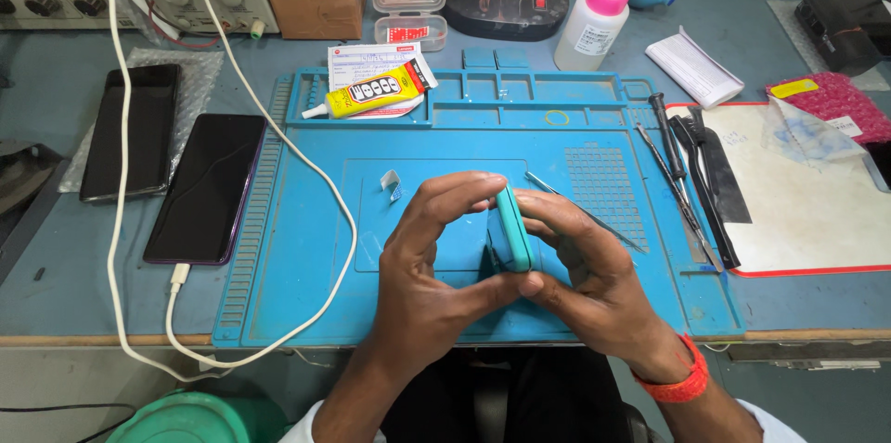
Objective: The person opens the back cover of a teal feature phone using a pry tool, removes and reinserts the battery, and snaps the cover back on. They then power the phone on and press the keypad, dialing digits on the screen to test that the device works.
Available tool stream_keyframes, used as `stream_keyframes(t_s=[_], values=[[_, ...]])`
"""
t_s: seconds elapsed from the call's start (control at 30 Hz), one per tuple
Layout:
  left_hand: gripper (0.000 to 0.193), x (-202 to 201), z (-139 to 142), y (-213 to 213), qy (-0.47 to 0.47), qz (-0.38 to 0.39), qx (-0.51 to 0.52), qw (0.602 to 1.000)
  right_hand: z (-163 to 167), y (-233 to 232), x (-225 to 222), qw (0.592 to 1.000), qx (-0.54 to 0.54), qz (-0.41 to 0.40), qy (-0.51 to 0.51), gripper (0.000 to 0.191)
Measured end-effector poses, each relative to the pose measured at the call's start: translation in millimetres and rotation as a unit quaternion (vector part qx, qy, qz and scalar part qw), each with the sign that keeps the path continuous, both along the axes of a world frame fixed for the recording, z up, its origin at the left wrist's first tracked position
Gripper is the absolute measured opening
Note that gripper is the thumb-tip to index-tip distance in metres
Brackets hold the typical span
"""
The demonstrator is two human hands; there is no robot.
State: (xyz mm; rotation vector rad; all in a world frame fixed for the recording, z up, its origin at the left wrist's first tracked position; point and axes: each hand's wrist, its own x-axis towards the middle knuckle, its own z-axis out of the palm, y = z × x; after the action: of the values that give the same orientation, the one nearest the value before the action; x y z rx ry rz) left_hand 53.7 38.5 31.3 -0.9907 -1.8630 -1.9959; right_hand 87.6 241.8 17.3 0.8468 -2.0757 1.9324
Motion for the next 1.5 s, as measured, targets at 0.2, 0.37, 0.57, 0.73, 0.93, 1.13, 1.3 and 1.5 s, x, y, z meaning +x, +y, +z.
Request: stream_keyframes(t_s=[0.2,0.37,0.57,0.73,0.93,1.13,1.3,1.5], values=[[0.066,5.7,5.6,3.3,0.008,0.012,-0.006,1.000,1.9,2.3,1.1,1.000,0.011,-0.017,-0.008,0.061],[0.069,13.8,9.9,6.9,0.033,0.099,-0.039,0.994,15.4,1.5,5.5,0.990,0.096,-0.068,0.082,0.055],[0.058,16.7,9.3,8.0,0.033,0.124,-0.023,0.991,25.9,0.3,16.2,0.971,0.148,-0.144,0.122,0.047],[0.048,14.0,8.4,0.7,0.002,0.088,-0.026,0.996,25.7,0.6,21.9,0.970,0.124,-0.174,0.119,0.037],[0.035,18.3,7.5,-4.7,0.065,0.016,-0.012,0.998,24.2,5.3,29.4,0.976,0.065,-0.160,0.136,0.037],[0.034,18.7,8.1,-5.3,0.084,-0.006,-0.012,0.996,25.0,4.4,32.3,0.978,0.050,-0.151,0.132,0.038],[0.032,18.1,10.2,-5.5,0.098,0.001,-0.021,0.995,29.8,2.2,29.9,0.977,0.052,-0.150,0.141,0.036],[0.031,18.9,11.0,-5.2,0.096,0.000,-0.022,0.995,32.2,1.6,28.8,0.977,0.055,-0.142,0.148,0.034]])
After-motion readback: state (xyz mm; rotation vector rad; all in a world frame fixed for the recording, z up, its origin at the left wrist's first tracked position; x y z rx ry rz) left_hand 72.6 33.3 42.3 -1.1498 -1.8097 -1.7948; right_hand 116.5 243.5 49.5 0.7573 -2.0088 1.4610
